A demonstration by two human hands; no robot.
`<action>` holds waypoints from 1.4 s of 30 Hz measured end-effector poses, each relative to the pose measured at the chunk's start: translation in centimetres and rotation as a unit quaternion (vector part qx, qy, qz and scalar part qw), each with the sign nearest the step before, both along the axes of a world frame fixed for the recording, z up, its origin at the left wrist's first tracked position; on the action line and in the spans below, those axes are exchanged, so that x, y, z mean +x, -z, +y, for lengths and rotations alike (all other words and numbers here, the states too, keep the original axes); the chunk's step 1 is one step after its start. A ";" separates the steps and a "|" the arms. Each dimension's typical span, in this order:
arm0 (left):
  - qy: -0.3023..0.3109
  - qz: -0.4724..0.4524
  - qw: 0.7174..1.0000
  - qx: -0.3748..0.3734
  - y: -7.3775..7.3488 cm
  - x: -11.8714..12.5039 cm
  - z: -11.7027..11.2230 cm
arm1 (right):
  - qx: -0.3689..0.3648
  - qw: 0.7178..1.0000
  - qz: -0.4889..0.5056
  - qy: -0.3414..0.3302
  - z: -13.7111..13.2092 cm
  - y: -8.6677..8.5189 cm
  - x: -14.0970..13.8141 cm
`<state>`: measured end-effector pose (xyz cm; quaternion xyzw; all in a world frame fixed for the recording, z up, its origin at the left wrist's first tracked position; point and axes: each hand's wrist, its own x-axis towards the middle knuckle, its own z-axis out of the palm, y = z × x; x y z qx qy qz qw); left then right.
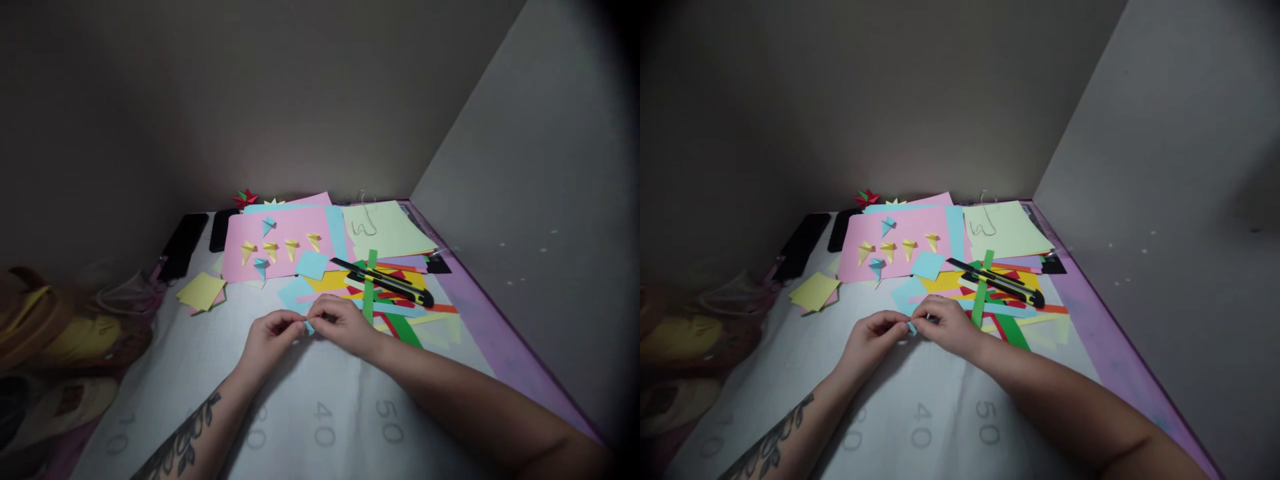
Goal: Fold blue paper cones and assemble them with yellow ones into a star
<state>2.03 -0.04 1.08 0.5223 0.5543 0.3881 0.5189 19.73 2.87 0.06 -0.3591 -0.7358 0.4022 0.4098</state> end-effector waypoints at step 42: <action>-0.017 0.029 0.997 0.064 0.7 1.2 0.0 | -0.097 0.994 0.004 0.057 -0.5 0.4 -1.0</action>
